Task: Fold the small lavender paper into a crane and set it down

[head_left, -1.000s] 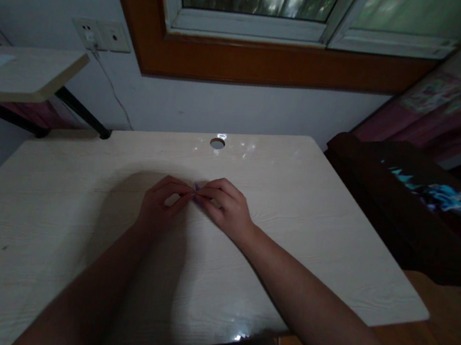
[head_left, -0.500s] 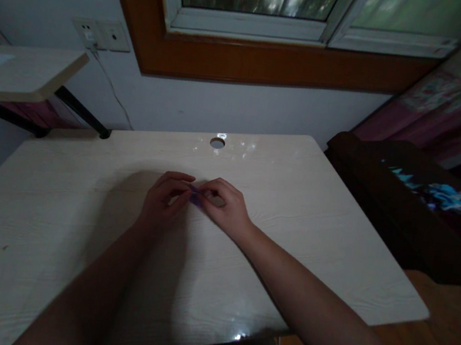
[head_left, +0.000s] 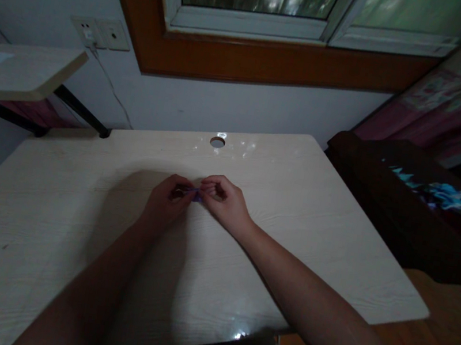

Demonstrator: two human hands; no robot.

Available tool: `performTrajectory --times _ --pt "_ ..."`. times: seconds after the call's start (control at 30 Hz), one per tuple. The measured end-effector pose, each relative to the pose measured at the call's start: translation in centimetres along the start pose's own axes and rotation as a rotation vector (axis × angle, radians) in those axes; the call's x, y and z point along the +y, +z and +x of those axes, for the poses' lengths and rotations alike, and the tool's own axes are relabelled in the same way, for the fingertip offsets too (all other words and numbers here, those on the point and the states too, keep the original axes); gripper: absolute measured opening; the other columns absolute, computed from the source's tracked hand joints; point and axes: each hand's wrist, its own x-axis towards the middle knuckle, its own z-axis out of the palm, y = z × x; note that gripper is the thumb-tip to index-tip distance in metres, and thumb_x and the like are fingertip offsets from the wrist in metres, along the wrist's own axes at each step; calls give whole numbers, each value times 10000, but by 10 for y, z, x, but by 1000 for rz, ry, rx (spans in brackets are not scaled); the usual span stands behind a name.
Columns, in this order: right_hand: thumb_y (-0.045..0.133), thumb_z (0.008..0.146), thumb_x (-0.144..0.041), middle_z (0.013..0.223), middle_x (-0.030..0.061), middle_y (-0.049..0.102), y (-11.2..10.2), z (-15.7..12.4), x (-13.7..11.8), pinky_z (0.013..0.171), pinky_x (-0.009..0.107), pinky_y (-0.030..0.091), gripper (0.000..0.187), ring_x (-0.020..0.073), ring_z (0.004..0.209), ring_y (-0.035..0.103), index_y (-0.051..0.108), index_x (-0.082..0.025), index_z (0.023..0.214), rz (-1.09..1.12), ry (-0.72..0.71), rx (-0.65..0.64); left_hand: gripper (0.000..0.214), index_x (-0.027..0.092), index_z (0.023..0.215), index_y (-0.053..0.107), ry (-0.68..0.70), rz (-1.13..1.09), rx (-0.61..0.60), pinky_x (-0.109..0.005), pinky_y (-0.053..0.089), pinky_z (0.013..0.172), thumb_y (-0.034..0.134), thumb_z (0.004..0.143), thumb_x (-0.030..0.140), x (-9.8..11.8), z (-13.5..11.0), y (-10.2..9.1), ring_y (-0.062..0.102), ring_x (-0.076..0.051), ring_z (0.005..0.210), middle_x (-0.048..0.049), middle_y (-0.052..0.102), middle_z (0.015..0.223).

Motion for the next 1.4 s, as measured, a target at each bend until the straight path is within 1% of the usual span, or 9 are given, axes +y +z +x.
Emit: performTrajectory --times 0.13,0.23,0.4,0.57,0.7,0.83,1.03,1.23,1.4 --pt "699 818 -260 883 40 716 0 0 -3 711 271 565 201 131 759 678 642 -190 998 -3 1 11 149 196 898 636 -15 80 4 -245 561 656 705 812 297 -2 0 1 653 -134 724 -14 660 834" --pt "707 818 -282 889 44 712 0 0 -2 719 275 564 199 138 771 679 645 -196 987 5 28 4 141 198 902 636 -68 106 31 -244 558 674 692 818 297 -2 0 1 656 -135 742 -13 658 839" --pt "721 805 -302 917 49 713 1 0 3 722 285 564 218 151 790 682 642 -215 988 52 75 -14 165 196 916 626 -141 46 48 -263 565 702 683 822 320 -1 -1 1 679 -145 749 -16 666 847" --pt "707 807 -275 928 47 717 2 1 4 734 290 565 215 154 806 686 640 -219 1003 60 77 -8 198 192 928 612 -186 18 56 -266 561 705 694 809 326 -1 0 1 689 -150 748 -15 673 837" --pt "682 825 -253 929 44 713 -1 1 0 750 301 560 185 151 790 676 648 -219 1003 -52 38 -20 186 191 928 629 -180 80 14 -251 547 675 688 813 324 2 1 1 678 -144 731 -17 690 839" --pt "677 842 -262 950 49 706 -2 0 -2 766 309 551 192 160 810 669 651 -224 1029 -152 -11 -27 133 192 891 653 -157 137 -2 -257 557 697 681 815 298 7 1 2 679 -146 738 -19 708 843" --pt "657 856 -241 910 35 697 -3 1 -5 758 295 537 162 154 793 657 655 -225 1017 -249 -42 -25 132 200 890 662 -161 138 6 -259 568 715 695 805 296 8 0 2 688 -148 736 -12 721 835" --pt "657 854 -241 908 38 698 -4 1 -4 769 310 534 154 170 817 659 656 -228 1007 -294 -54 -5 174 207 898 663 -179 84 40 -272 571 717 694 807 352 0 -1 2 698 -158 741 -21 722 835" --pt "646 864 -236 923 40 697 -4 1 -4 777 315 535 138 170 826 657 657 -229 1001 -264 -63 16 167 204 897 666 -178 69 64 -278 570 725 697 798 335 -1 -1 2 697 -161 747 -25 719 833"
